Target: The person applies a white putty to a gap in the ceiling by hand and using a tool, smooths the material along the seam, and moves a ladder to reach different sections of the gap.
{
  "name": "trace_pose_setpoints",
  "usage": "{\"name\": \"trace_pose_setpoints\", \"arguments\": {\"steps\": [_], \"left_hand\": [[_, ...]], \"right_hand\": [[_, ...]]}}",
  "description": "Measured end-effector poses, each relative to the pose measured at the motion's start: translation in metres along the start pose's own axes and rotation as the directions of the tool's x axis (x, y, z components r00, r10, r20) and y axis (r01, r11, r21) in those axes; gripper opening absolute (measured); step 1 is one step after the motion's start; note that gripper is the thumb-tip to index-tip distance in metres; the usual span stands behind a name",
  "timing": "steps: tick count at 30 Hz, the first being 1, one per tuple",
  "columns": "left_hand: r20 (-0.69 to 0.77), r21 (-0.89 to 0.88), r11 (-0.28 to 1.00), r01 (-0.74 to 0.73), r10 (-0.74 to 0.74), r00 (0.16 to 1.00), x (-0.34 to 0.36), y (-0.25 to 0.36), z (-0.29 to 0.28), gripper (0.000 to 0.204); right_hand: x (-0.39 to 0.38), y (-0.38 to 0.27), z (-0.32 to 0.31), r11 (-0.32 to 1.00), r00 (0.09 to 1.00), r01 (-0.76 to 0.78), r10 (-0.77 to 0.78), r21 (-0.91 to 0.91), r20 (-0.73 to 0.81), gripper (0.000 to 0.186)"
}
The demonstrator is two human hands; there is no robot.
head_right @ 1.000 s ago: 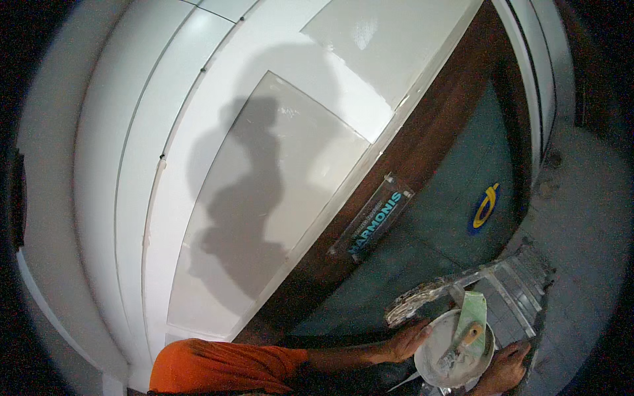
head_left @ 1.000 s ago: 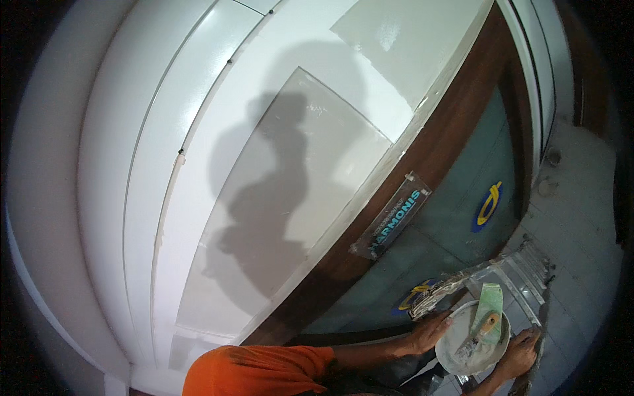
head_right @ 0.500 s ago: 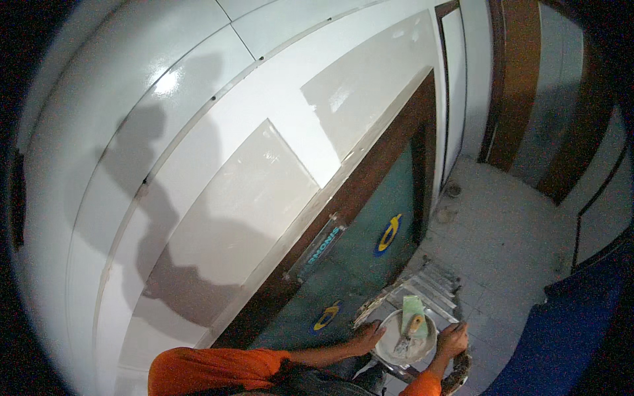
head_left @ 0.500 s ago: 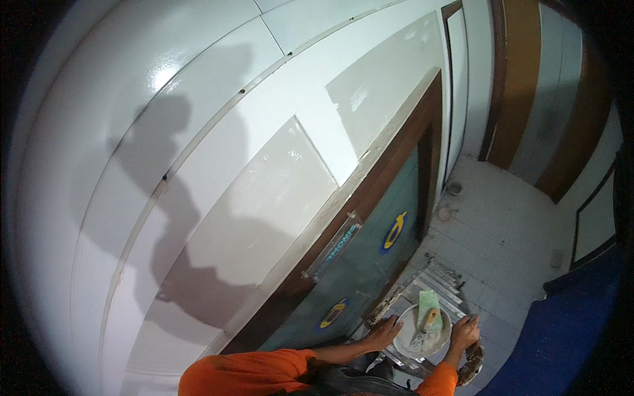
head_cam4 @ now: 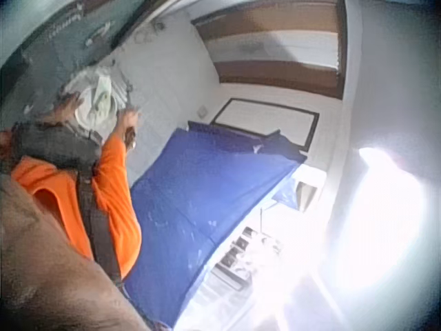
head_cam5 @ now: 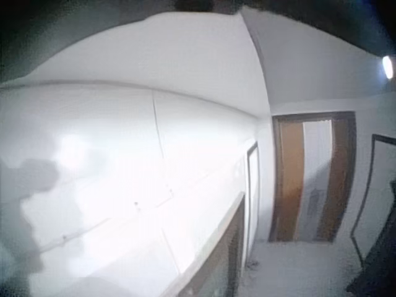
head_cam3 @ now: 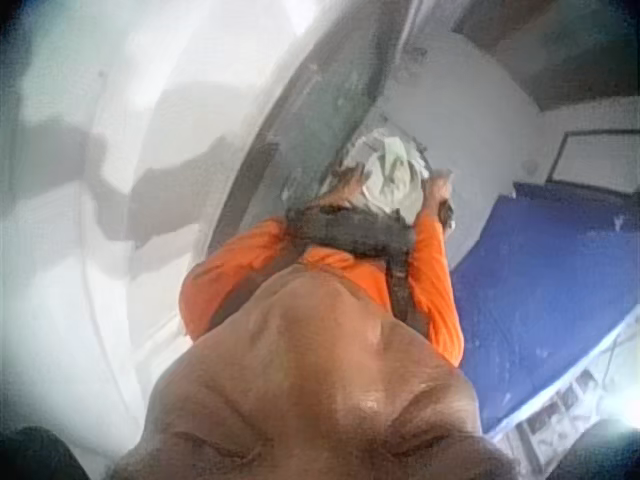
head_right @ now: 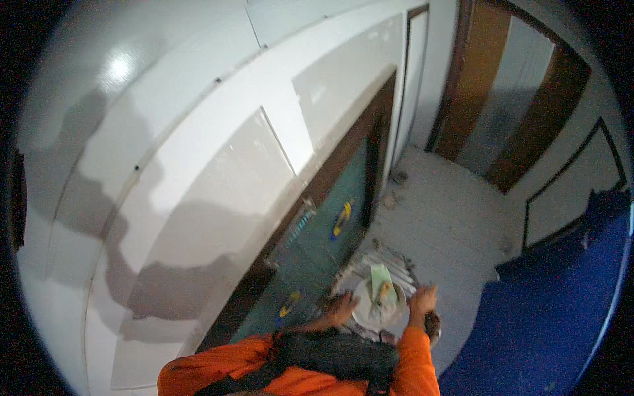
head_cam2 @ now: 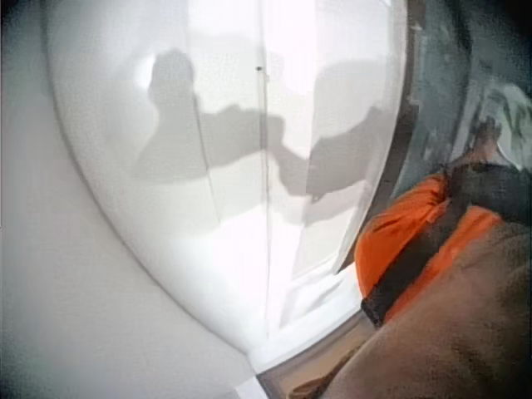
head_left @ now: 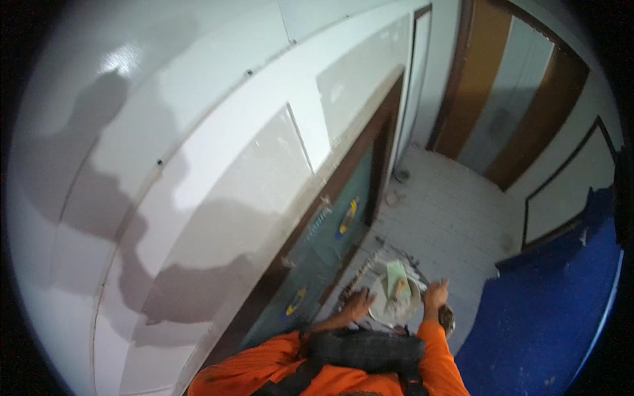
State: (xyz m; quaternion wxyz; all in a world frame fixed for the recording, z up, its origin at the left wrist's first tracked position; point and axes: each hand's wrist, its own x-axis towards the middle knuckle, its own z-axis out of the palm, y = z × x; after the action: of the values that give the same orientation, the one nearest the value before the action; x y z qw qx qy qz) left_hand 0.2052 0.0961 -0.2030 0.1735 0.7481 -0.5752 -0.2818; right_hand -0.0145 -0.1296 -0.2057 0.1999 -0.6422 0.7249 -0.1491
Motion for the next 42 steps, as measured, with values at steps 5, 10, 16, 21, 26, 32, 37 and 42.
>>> {"name": "trace_pose_setpoints", "arguments": {"steps": [5,10,16,21,26,32,37,42], "left_hand": [[0.001,0.074,0.997,0.013,-0.013,1.0,-0.003,-0.012,0.017,0.068],[-0.212,-0.07,0.984,-0.162,0.144,0.967,-0.007,-0.002,0.016,0.075],[-0.207,-0.312,0.941,0.129,-0.2,0.958,0.001,0.036,-0.003,0.079],[-0.115,-0.396,0.893,0.214,-0.28,0.953,-0.003,0.038,-0.01,0.075],[-0.147,-0.387,0.913,0.131,-0.201,0.968,-0.002,0.038,-0.01,0.075],[-0.053,-0.435,0.853,0.29,-0.345,0.937,0.0,0.038,-0.013,0.078],[-0.025,-0.417,0.858,0.299,-0.34,0.94,-0.001,0.038,-0.02,0.072],[-0.173,-0.393,0.9,0.189,-0.274,0.946,-0.005,0.042,-0.022,0.064]], "right_hand": [[-0.035,-0.063,-0.109,0.889,0.943,0.33,-0.298,0.316,-0.146,0.037],[-0.068,-0.055,-0.187,0.816,0.937,0.348,-0.313,0.462,-0.152,0.028],[-0.063,0.0,-0.186,0.813,0.948,0.317,-0.275,0.488,-0.159,0.025],[-0.076,0.039,-0.212,0.521,0.977,0.084,0.125,0.849,-0.174,0.027],[-0.11,0.261,-0.159,0.852,0.982,-0.149,0.187,0.501,-0.026,0.029],[-0.232,0.342,-0.138,0.816,0.495,-0.577,0.388,-0.04,0.778,0.028],[-0.261,0.333,-0.167,0.697,0.255,-0.716,0.315,-0.041,0.914,0.028],[-0.27,0.331,-0.184,0.729,0.155,-0.681,0.236,-0.069,0.959,0.027]]}}
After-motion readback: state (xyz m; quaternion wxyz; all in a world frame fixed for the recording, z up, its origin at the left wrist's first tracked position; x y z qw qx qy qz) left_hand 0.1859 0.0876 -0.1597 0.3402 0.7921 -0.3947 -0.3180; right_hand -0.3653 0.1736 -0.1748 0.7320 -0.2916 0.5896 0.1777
